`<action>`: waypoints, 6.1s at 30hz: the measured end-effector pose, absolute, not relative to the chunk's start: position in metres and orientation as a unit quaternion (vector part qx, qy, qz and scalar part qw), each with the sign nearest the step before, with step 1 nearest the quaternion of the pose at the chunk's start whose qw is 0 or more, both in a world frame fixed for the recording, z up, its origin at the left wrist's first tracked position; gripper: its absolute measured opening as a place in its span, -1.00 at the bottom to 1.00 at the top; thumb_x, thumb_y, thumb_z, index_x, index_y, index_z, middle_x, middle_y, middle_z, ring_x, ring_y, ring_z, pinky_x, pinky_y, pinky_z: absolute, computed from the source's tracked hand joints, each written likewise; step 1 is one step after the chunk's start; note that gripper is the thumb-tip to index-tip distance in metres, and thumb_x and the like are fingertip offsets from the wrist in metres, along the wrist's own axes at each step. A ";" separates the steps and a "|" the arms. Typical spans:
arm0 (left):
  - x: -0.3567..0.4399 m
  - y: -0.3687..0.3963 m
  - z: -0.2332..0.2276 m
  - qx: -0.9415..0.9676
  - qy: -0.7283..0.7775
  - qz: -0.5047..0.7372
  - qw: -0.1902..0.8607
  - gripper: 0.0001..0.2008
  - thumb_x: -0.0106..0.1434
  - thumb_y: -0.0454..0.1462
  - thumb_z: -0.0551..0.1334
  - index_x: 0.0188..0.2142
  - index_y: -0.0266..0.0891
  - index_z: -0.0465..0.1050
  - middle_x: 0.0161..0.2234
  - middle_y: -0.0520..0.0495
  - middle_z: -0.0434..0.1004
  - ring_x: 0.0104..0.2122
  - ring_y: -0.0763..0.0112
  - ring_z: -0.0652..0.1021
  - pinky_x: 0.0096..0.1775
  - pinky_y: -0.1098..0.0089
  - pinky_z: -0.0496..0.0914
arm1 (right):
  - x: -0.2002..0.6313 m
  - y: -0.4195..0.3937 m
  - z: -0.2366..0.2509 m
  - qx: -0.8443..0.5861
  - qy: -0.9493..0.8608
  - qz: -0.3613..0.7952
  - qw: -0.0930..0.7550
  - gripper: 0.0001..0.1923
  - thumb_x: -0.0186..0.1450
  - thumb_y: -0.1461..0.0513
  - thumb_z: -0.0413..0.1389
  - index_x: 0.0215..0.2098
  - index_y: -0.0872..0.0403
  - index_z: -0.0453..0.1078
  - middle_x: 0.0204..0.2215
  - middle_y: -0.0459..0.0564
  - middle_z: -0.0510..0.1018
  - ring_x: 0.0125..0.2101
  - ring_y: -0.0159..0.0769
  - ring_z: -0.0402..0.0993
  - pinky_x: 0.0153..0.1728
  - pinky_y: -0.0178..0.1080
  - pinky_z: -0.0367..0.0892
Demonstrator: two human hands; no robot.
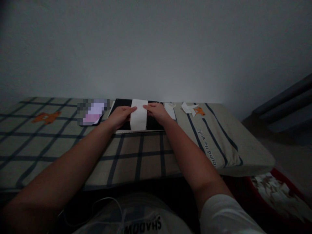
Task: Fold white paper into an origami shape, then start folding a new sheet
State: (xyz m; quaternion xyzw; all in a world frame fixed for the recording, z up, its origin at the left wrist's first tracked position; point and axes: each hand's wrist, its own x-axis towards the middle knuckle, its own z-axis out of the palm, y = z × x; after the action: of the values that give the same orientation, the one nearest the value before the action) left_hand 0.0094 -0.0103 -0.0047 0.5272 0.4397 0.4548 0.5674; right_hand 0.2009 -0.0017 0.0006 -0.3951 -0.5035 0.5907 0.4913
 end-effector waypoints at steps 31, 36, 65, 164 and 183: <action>0.010 -0.008 0.003 0.434 0.432 0.499 0.613 -0.80 0.06 -0.30 0.44 -0.51 -0.33 0.45 -0.45 -0.06 0.56 -0.43 0.49 0.55 -0.26 0.43 0.51 | 0.198 -0.004 -0.003 -0.388 -0.513 0.602 0.474 -0.77 0.08 0.13 0.34 -0.45 0.13 0.50 -0.49 -0.07 0.57 -0.48 -0.45 0.41 -0.41 -0.34 0.31; 0.007 -0.004 -0.002 0.460 0.440 0.498 0.589 -0.79 0.08 -0.21 0.43 -0.42 -0.31 0.50 -0.37 -0.12 0.61 -0.38 0.40 0.58 -0.27 0.36 0.52 | 0.199 0.000 -0.007 -0.414 -0.518 0.577 0.476 -0.78 0.09 0.12 0.33 -0.44 0.12 0.51 -0.53 -0.09 0.55 -0.53 -0.43 0.38 -0.46 -0.32 0.27; 0.010 -0.012 0.006 0.514 0.470 0.502 0.512 -0.80 0.09 -0.22 0.43 -0.49 -0.31 0.49 -0.51 0.00 0.52 -0.50 0.51 0.48 -0.29 0.40 0.48 | 0.199 0.002 -0.008 -0.416 -0.497 0.557 0.519 -0.73 0.11 0.08 0.33 -0.35 0.11 0.55 -0.43 -0.05 0.60 -0.45 -0.41 0.46 -0.35 -0.29 0.38; 0.011 -0.011 0.004 0.507 0.473 0.490 0.528 -0.85 0.21 -0.34 0.33 -0.49 -0.32 0.50 -0.48 0.00 0.52 -0.46 0.54 0.52 -0.29 0.44 0.53 | 0.200 0.005 -0.004 -0.492 -0.527 0.456 0.522 -0.86 0.23 0.26 0.23 -0.49 0.10 0.49 -0.65 -0.15 0.49 -0.61 -0.48 0.36 -0.51 -0.35 0.37; 0.008 -0.008 0.002 0.515 0.502 0.471 0.511 -0.93 0.15 -0.35 0.37 -0.40 -0.31 0.51 -0.45 -0.05 0.57 -0.50 0.53 0.53 -0.28 0.40 0.52 | 0.199 0.002 -0.001 -0.500 -0.496 0.486 0.518 -0.85 0.25 0.26 0.23 -0.48 0.11 0.45 -0.61 -0.11 0.51 -0.57 -0.45 0.43 -0.43 -0.33 0.41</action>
State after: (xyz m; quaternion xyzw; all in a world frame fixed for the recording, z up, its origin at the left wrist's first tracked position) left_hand 0.0080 -0.0077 0.0021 0.5148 0.5024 0.4711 0.5105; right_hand 0.1990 0.0023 -0.0013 -0.5002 -0.4958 0.4856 0.5179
